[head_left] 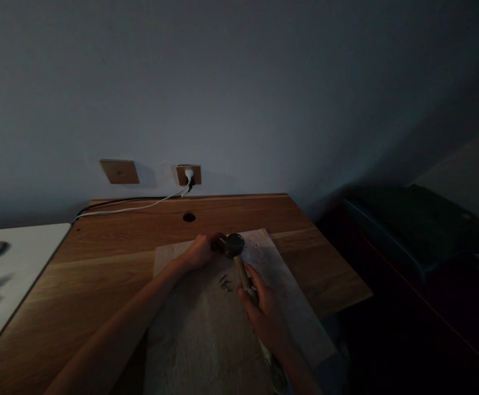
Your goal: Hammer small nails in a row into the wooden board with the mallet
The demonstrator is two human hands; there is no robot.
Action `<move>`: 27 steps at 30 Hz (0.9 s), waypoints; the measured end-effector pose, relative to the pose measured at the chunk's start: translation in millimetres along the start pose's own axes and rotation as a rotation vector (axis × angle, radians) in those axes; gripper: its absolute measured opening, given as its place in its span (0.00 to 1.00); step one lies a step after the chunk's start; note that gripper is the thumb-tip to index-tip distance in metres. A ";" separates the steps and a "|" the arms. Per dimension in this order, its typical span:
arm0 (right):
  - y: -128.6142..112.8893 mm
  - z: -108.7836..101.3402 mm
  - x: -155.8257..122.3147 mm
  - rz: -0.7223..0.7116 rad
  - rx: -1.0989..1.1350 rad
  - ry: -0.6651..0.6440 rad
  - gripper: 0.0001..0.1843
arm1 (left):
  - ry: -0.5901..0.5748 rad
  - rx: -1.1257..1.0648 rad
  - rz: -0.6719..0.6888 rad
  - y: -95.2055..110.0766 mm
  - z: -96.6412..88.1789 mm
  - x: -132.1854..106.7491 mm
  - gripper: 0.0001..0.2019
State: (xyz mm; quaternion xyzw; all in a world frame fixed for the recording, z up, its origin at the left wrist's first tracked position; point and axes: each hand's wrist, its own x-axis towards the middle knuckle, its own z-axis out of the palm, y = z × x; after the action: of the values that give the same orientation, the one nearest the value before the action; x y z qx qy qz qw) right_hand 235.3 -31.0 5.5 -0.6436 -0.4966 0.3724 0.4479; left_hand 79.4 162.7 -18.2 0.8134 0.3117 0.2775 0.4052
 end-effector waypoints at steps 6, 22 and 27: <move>1.7 3.4 -2.0 -0.013 -0.030 0.013 0.31 | -0.006 0.014 -0.008 -0.7 -0.4 0.9 0.21; -0.6 2.2 0.7 -0.124 -0.100 0.064 0.28 | -0.003 0.052 0.034 -3.1 -1.2 0.1 0.22; -0.2 2.3 0.6 -0.098 -0.101 0.044 0.29 | -0.004 0.090 0.038 -0.5 -2.8 0.0 0.23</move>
State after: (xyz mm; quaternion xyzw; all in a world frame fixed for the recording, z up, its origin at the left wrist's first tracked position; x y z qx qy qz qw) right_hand 233.2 -30.0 5.0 -0.6484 -0.5354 0.3103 0.4435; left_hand 77.3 164.3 -17.2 0.8371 0.3074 0.2693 0.3635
